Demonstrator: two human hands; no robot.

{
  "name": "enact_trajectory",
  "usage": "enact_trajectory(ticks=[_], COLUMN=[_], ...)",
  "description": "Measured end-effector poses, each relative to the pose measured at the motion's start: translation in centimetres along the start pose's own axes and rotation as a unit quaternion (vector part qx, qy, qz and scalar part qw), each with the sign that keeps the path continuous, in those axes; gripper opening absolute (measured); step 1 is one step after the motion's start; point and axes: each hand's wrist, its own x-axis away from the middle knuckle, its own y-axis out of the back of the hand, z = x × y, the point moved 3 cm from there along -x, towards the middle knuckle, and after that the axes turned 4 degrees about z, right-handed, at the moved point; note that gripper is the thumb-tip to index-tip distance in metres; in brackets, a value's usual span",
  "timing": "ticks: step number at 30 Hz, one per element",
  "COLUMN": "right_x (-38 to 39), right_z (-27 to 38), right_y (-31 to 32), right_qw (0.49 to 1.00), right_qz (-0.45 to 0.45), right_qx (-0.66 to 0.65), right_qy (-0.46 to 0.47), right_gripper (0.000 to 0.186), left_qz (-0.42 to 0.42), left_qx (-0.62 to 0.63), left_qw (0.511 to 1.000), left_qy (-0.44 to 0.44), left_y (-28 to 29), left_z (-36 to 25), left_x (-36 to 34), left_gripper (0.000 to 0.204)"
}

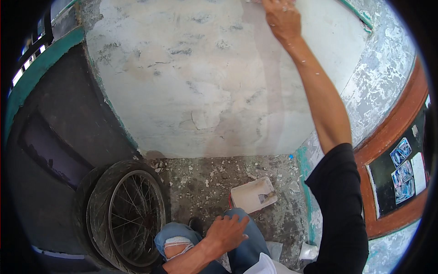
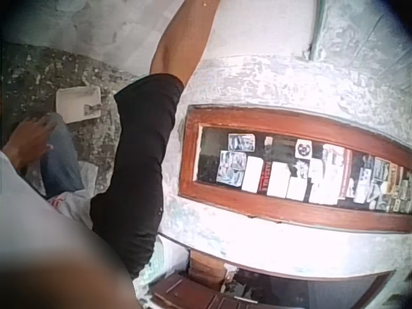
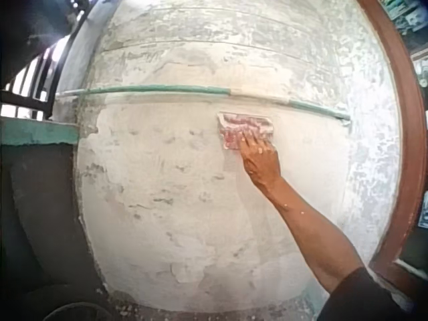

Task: The person mixes putty from a container with a putty knife, then applies the putty to a damaged wall with the knife to patch it.

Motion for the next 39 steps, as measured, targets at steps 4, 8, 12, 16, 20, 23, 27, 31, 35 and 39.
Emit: enact_trajectory(ticks=[4,8,12,16,20,23,27,31,35,39], right_x=[5.4,10.2,8.5,5.0,1.0,-3.6,-7.0,-0.9,7.5,4.9], right_z=[5.8,8.9,1.2,-7.6,-6.3,1.8,11.2,23.8,25.1,14.4], right_y=[-3.3,1.2,6.0,3.7,-0.6,-0.9,-3.3,-2.4,2.9,5.8], right_qw=[1.0,0.997,0.967,0.95,0.941,0.955,0.971,0.999,0.972,0.991], right_qz=[0.001,0.057,0.166,0.094,0.096,0.026,-0.032,0.027,0.034,-0.006], right_qx=[0.024,-0.027,-0.08,-0.037,-0.079,-0.113,-0.155,-0.007,-0.166,-0.091], right_qy=[-0.001,0.037,-0.177,-0.295,-0.314,-0.274,-0.18,0.038,0.16,0.099], right_gripper=[0.056,0.048,0.034,0.03,0.034,0.036,0.024,0.012,0.034,0.036], left_qz=[-0.001,-0.003,-0.005,-0.007,-0.013,-0.005,-0.011,-0.008,-0.022,-0.029], left_qx=[0.006,0.006,0.017,0.014,0.016,0.027,0.021,0.032,0.036,0.046], left_qw=[1.0,1.0,1.0,1.0,1.0,1.0,0.999,0.999,0.999,0.999], left_qy=[0.002,0.014,0.004,0.003,-0.01,-0.01,-0.024,-0.015,-0.008,0.005], left_y=[0.7,-0.2,0.5,0.5,0.2,0.6,0.7,0.5,0.4,1.3], left_z=[0.4,1.5,1.2,1.6,1.8,2.1,1.2,1.8,2.1,1.9], left_x=[0.2,0.0,0.1,0.4,-0.1,-0.3,-0.9,-0.6,0.3,1.0], left_gripper=[0.06,0.06,0.059,0.059,0.06,0.062,0.063,0.063,0.062,0.062])
